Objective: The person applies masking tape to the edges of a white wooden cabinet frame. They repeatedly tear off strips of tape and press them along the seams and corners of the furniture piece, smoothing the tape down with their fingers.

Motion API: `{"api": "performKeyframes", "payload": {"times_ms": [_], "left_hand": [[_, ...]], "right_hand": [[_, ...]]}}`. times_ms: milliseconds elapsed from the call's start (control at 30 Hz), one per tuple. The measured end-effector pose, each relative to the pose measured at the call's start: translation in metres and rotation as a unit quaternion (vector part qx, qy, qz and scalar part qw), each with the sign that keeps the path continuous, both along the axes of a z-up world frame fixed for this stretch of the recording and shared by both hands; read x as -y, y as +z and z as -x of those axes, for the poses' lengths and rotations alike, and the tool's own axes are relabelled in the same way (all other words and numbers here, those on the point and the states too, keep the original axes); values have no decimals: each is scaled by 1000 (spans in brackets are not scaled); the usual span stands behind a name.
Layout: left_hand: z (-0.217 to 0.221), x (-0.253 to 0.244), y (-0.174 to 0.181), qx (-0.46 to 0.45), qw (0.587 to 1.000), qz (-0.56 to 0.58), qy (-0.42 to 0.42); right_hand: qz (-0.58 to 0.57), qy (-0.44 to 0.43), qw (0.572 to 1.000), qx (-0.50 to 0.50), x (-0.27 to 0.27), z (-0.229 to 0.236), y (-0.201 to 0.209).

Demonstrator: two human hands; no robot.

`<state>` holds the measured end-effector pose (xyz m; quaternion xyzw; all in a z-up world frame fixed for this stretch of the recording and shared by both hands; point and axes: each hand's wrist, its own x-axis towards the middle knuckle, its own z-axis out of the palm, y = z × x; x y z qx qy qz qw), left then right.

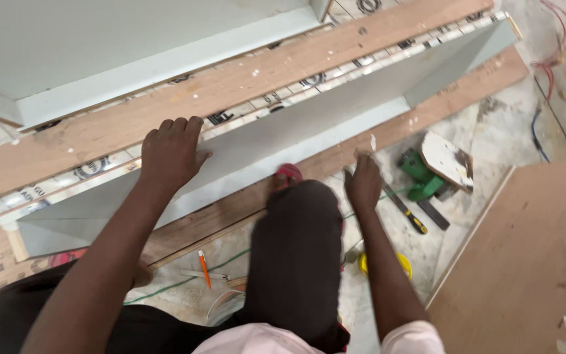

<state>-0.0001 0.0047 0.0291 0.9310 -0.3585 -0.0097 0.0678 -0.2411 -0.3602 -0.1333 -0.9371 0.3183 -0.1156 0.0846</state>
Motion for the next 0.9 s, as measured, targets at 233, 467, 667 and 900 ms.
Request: {"api": "performKeyframes", "payload": {"times_ms": [233, 467, 667, 900], "left_hand": [[-15, -51, -6, -104, 994, -18, 38], [-37, -39, -35, -224, 974, 13, 24], [-31, -23, -23, -251, 962, -104, 25], [-21, -28, -20, -149, 989, 3, 12]], "right_hand": [[199, 222, 954, -4, 37, -135, 148], [150, 138, 979, -11, 55, -155, 117], [175, 159, 971, -31, 68, -154, 114], [176, 140, 974, -10, 108, -148, 109]]}}
